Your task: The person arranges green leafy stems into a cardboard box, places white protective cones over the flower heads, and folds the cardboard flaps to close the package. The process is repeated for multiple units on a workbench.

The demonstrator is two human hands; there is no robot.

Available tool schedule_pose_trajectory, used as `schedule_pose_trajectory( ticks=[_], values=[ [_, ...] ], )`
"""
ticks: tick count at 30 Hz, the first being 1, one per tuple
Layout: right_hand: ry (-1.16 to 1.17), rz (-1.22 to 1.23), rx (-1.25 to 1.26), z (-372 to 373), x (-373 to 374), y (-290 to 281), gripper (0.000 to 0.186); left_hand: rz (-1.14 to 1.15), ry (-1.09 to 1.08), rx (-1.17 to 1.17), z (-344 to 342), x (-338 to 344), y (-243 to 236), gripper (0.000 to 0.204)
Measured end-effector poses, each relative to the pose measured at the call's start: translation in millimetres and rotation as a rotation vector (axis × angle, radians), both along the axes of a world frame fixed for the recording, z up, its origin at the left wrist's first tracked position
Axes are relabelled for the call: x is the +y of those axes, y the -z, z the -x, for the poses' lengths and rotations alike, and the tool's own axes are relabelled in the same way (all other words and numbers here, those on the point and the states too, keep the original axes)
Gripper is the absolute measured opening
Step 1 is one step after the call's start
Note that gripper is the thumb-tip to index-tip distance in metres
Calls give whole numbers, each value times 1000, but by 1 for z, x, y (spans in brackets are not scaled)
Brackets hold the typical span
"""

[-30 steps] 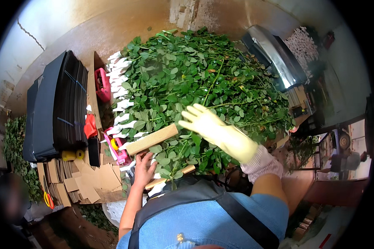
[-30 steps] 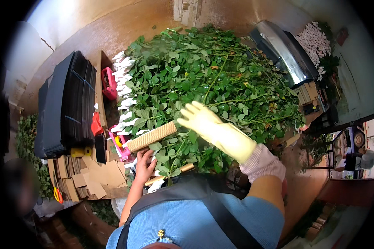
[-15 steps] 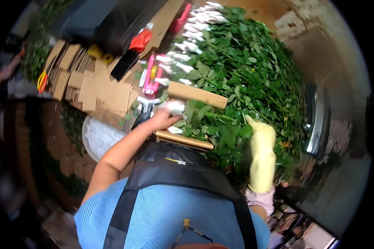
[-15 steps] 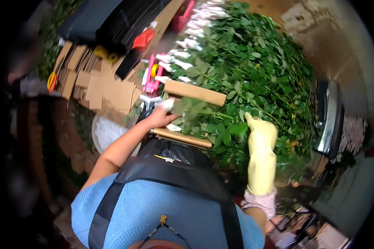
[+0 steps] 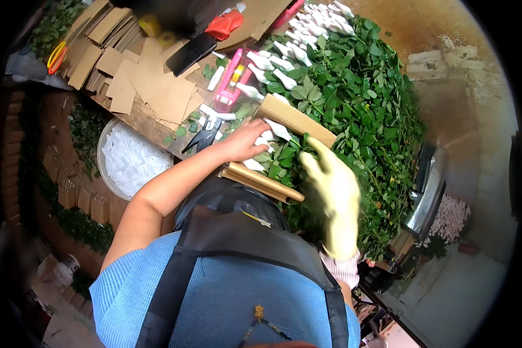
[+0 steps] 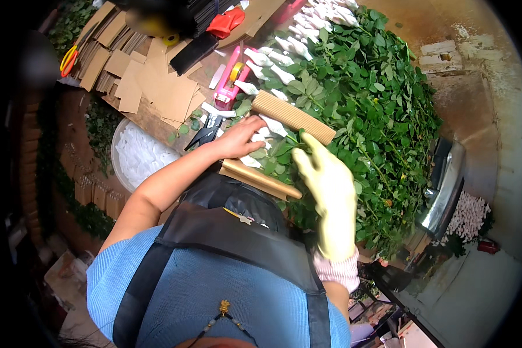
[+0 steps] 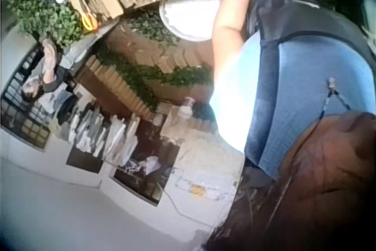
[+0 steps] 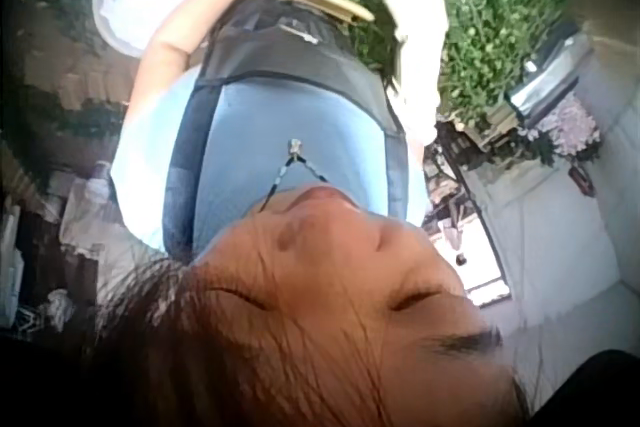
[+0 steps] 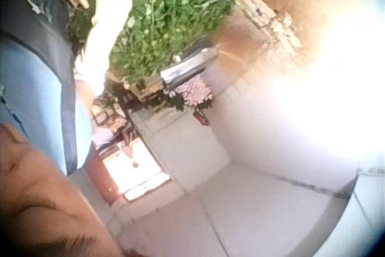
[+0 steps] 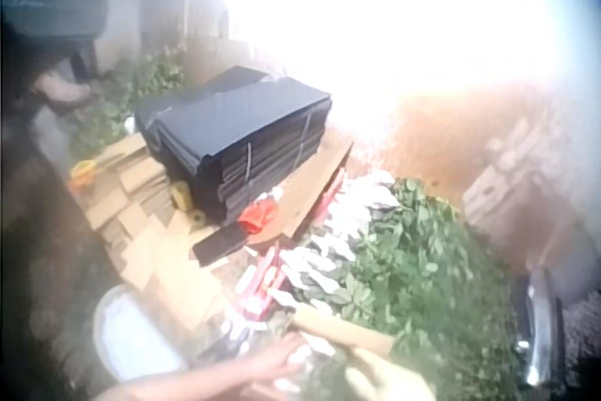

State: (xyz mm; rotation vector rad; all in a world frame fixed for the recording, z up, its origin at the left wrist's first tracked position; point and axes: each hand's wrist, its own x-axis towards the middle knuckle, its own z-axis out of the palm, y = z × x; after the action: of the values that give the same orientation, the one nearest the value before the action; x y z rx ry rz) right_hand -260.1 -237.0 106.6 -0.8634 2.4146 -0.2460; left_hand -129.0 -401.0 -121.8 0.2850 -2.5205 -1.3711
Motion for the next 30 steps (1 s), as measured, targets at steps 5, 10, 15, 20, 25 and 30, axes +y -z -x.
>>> schedule_pose_trajectory(
  ticks=[5, 10, 15, 20, 25, 30],
  values=[
    [-266, -350, 152, 29, -37, 120, 48, -43, -5, 21, 4, 2, 2, 49],
    [-253, -268, 172, 25, -26, 131, 49, -267, -245, -113, 17, 13, -10, 52],
    [-266, -317, 185, 22, -32, 142, 47, -45, -428, -61, 17, 10, -12, 32],
    [-291, -356, 225, 30, -27, 162, 39, -183, -372, 84, 2, 6, 0, 29],
    [-244, -389, 181, 28, -35, 155, 29, -618, -678, 355, -23, 0, -2, 14],
    [-310, -389, 183, 24, -44, 154, 29, -441, -638, 7, -34, -18, 24, 20]
  ],
)
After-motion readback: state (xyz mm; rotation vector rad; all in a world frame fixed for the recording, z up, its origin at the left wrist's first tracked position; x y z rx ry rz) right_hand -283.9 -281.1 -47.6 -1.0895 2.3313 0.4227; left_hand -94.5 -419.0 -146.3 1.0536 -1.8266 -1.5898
